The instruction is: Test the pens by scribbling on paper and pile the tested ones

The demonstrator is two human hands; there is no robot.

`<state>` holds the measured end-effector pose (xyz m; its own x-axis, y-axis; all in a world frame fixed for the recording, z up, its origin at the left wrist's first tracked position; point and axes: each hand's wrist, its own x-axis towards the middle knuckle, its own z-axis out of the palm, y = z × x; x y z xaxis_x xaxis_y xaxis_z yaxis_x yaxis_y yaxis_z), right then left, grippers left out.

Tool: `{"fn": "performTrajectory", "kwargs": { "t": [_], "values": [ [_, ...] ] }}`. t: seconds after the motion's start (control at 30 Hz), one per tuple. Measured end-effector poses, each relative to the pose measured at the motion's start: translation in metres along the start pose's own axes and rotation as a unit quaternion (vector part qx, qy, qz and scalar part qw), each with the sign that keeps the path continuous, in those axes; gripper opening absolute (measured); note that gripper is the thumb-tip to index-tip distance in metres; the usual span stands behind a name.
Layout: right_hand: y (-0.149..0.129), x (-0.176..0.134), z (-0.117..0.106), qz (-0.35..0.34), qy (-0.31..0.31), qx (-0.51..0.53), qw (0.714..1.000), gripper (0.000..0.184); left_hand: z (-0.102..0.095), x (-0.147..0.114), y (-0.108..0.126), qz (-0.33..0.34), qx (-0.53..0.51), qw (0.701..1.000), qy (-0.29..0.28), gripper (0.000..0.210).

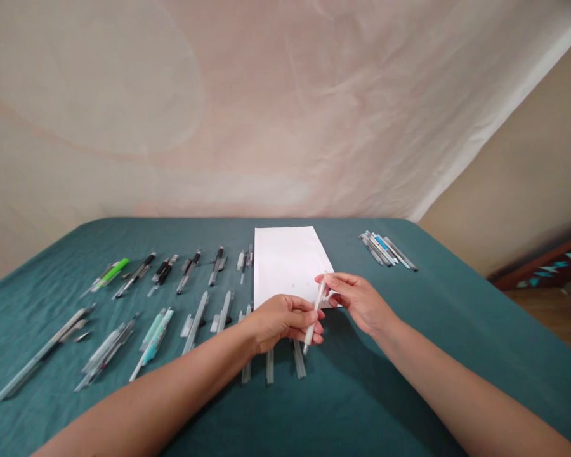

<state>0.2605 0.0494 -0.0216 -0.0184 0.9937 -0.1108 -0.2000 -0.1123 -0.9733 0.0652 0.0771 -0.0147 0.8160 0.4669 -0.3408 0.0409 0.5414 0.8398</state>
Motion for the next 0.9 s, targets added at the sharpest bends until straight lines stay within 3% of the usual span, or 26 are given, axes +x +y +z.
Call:
{"fn": "performTrajectory", "kwargs": {
  "t": [0.23,0.37,0.43,0.5,0.57,0.63,0.8,0.9],
  "values": [
    [0.002,-0.001,0.004,-0.013,0.005,0.003,1.000,0.028,0.010,0.003,-0.006,0.022,0.026,0.995,0.095,0.039],
    [0.002,-0.004,0.012,-0.015,-0.011,0.054,0.998,0.025,0.011,0.003,-0.005,0.033,0.067,0.995,0.066,0.034],
    [0.000,-0.004,0.015,-0.015,-0.031,0.124,0.992,0.022,0.010,0.002,-0.003,0.064,0.151,0.984,0.062,0.028],
    [-0.004,-0.002,0.013,-0.008,-0.049,0.208,0.977,0.015,0.008,0.002,-0.001,0.121,0.292,0.943,0.099,0.025],
    [-0.009,0.003,0.002,0.009,-0.062,0.276,0.959,0.010,0.006,0.002,-0.001,0.174,0.435,0.871,0.145,0.023],
    [-0.015,0.008,-0.015,0.030,-0.074,0.317,0.945,0.011,0.004,0.002,-0.002,0.207,0.537,0.803,0.155,0.019],
    [-0.023,0.020,-0.060,0.045,-0.071,0.381,0.921,0.024,0.002,0.001,-0.007,0.273,0.672,0.677,0.127,0.021],
    [-0.024,0.023,-0.074,0.031,-0.056,0.400,0.914,0.022,0.003,-0.001,-0.008,0.287,0.712,0.627,0.129,0.023]
  ]
}}
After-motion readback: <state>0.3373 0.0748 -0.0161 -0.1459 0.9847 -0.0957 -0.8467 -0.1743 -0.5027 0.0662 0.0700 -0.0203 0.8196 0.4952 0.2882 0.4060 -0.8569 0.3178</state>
